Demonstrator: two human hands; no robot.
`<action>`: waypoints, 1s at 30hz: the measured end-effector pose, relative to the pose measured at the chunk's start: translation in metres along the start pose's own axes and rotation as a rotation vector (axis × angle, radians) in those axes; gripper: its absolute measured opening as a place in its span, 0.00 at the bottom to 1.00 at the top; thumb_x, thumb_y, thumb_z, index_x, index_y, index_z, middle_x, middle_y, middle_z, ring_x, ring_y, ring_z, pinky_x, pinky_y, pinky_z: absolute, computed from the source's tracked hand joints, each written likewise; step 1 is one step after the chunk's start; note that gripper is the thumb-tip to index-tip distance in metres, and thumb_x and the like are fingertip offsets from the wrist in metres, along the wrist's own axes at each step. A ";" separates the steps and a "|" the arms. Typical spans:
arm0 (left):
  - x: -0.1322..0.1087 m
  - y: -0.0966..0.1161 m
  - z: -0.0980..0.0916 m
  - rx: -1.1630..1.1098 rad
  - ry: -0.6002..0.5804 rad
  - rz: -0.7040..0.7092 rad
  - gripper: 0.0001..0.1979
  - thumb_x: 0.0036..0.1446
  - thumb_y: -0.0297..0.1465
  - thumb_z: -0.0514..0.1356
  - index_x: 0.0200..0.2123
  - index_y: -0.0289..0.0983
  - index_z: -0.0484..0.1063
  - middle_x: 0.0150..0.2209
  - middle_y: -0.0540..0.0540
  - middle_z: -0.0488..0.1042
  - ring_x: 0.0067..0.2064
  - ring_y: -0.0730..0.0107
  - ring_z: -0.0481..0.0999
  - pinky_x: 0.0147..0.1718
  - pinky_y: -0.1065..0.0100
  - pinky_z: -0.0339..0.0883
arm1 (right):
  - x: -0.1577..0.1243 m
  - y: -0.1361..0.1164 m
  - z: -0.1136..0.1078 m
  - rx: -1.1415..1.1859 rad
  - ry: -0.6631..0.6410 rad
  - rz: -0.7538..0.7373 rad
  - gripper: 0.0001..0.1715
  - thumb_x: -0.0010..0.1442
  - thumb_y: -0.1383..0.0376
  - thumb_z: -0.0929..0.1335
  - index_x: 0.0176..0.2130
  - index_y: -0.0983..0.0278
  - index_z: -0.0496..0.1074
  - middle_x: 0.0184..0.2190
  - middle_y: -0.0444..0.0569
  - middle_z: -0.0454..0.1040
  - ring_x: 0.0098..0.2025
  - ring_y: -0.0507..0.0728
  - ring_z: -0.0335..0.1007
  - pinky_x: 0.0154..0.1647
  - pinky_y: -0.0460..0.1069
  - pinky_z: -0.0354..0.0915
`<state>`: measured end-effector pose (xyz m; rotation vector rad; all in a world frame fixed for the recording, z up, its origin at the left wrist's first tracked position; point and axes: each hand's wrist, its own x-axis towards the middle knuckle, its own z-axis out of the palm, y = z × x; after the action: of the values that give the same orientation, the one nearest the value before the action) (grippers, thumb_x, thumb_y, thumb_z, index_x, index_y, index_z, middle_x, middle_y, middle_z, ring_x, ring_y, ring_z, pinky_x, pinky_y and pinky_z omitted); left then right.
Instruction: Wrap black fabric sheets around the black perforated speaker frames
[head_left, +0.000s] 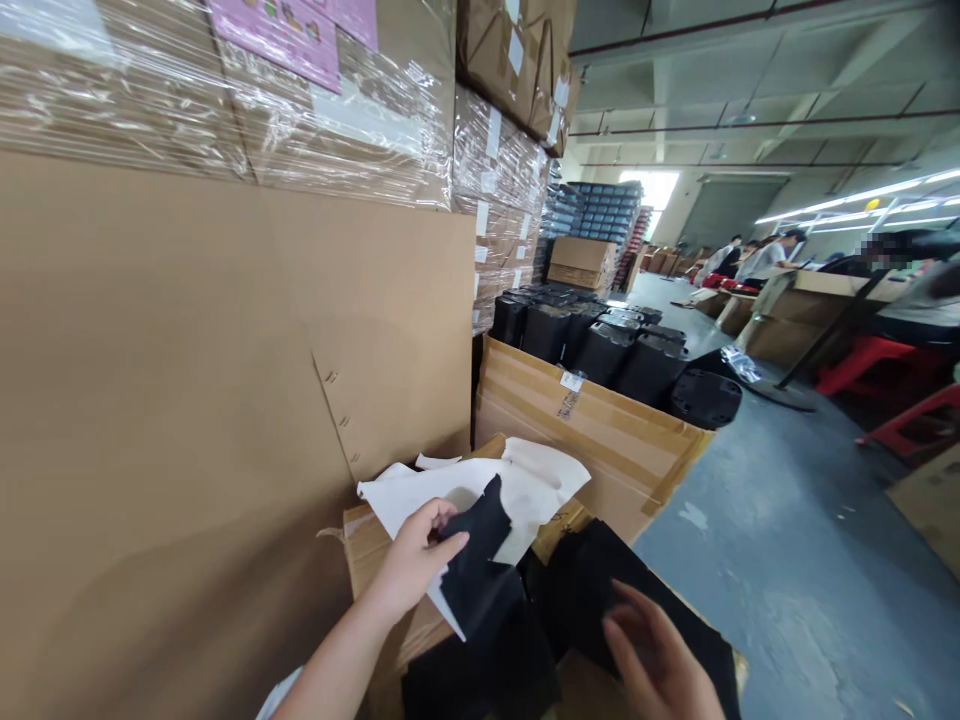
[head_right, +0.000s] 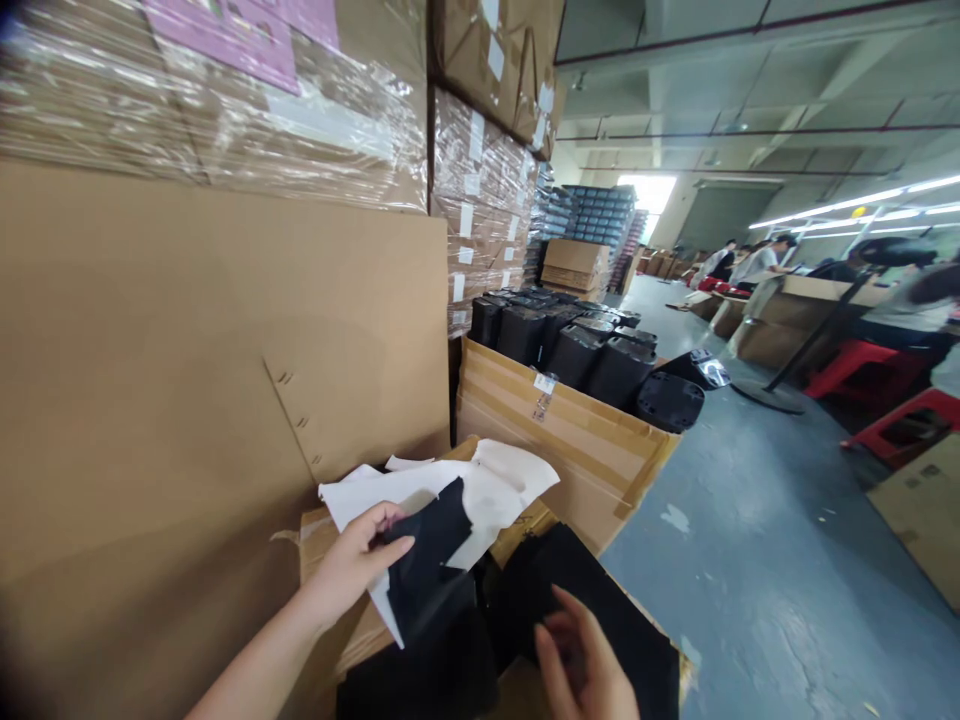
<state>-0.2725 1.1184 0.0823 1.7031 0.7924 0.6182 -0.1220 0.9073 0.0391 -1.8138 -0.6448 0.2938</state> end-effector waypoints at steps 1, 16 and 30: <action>-0.005 0.011 0.000 -0.191 -0.055 -0.028 0.07 0.45 0.27 0.60 0.31 0.36 0.68 0.28 0.51 0.69 0.32 0.70 0.68 0.33 0.70 0.61 | 0.002 -0.006 0.010 0.116 -0.067 0.000 0.29 0.45 0.50 0.69 0.44 0.62 0.66 0.36 0.53 0.74 0.40 0.60 0.71 0.34 0.50 0.68; -0.043 0.075 0.008 -0.956 -0.392 -0.177 0.08 0.45 0.27 0.63 0.32 0.36 0.73 0.29 0.47 0.76 0.34 0.65 0.76 0.37 0.66 0.68 | 0.004 -0.076 0.031 1.148 -0.659 0.287 0.31 0.39 0.57 0.74 0.44 0.60 0.70 0.32 0.47 0.74 0.33 0.54 0.70 0.37 0.46 0.64; -0.050 0.094 -0.004 -0.689 -0.293 -0.238 0.16 0.42 0.34 0.65 0.39 0.40 0.72 0.26 0.49 0.75 0.29 0.70 0.74 0.27 0.74 0.67 | -0.003 -0.078 -0.036 0.754 -0.238 0.202 0.13 0.41 0.61 0.74 0.31 0.60 0.76 0.23 0.45 0.75 0.23 0.49 0.68 0.24 0.42 0.63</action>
<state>-0.2892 1.0657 0.1736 1.0160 0.4812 0.3979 -0.1287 0.8940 0.1240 -1.1197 -0.4260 0.7839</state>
